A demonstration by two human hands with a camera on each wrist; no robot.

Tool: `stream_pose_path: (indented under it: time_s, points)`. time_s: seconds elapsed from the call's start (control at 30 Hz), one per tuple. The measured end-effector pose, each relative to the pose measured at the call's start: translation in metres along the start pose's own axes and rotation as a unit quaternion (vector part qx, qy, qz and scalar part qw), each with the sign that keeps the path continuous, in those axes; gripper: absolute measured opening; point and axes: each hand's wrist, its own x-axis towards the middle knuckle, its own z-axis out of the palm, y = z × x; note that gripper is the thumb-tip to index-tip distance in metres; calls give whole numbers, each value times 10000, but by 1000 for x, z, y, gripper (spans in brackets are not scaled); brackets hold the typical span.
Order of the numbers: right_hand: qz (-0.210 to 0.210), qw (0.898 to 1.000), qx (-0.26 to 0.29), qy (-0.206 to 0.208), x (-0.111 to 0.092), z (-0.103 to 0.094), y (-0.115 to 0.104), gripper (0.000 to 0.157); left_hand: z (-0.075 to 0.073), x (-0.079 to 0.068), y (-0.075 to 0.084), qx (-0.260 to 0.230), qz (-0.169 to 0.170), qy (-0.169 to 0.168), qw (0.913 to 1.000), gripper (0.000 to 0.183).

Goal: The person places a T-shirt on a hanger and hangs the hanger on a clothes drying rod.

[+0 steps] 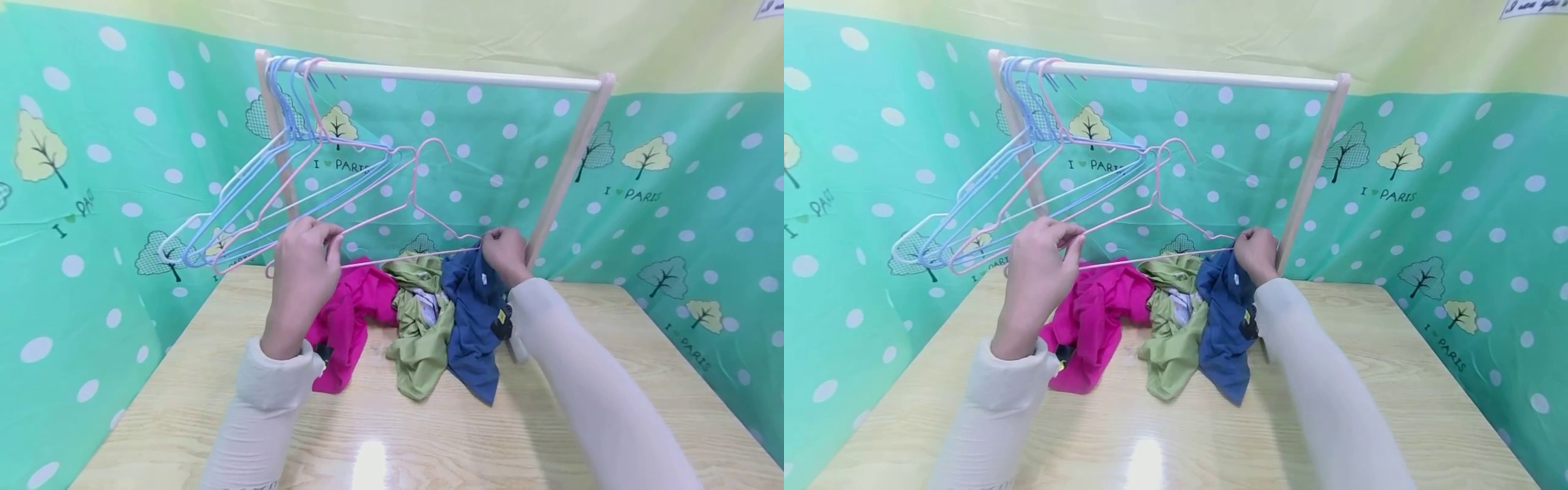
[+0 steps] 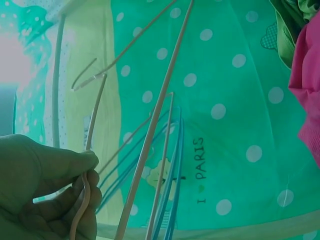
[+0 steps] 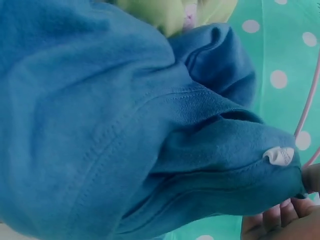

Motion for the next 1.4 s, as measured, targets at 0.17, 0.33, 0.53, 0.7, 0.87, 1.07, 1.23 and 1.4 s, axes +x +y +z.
stream_pose_path:
  time_s: [0.17, 0.33, 0.53, 0.7, 0.87, 1.07, 1.23, 1.4]
  points:
    - [-80, 9995, -137, 260, -1, -2, -9, 28, 2, 0, 4, -68, 5, -69, 10000, 12]
    - [-282, 9990, 59, 333, -6, 0, -24, 31, 8, -2, 9, -103, -14, -150, 9998, 11]
    - [-85, 9978, 395, 522, -10, 4, -31, 30, 13, -4, 12, -202, -203, -40, 9996, 7]
    - [16, 9948, 850, 553, -14, 7, -35, 33, 17, -6, 14, -329, -433, -110, 9985, 6]
    - [-213, 9958, 816, 344, -17, 5, -43, 31, 21, -8, 13, -413, -537, -138, 9976, 6]
    - [-1063, 9938, 278, -159, -16, -7, -50, 38, 26, -8, 9, -594, -814, -217, 9947, 8]
    - [-2041, 9765, -420, -557, -8, -15, -46, 38, 26, -5, 6, -601, -1046, -250, 9924, 8]
    - [-3551, 9172, -1785, -270, -6, -13, -33, 27, 24, -4, 3, -559, -1205, -263, 9908, 9]
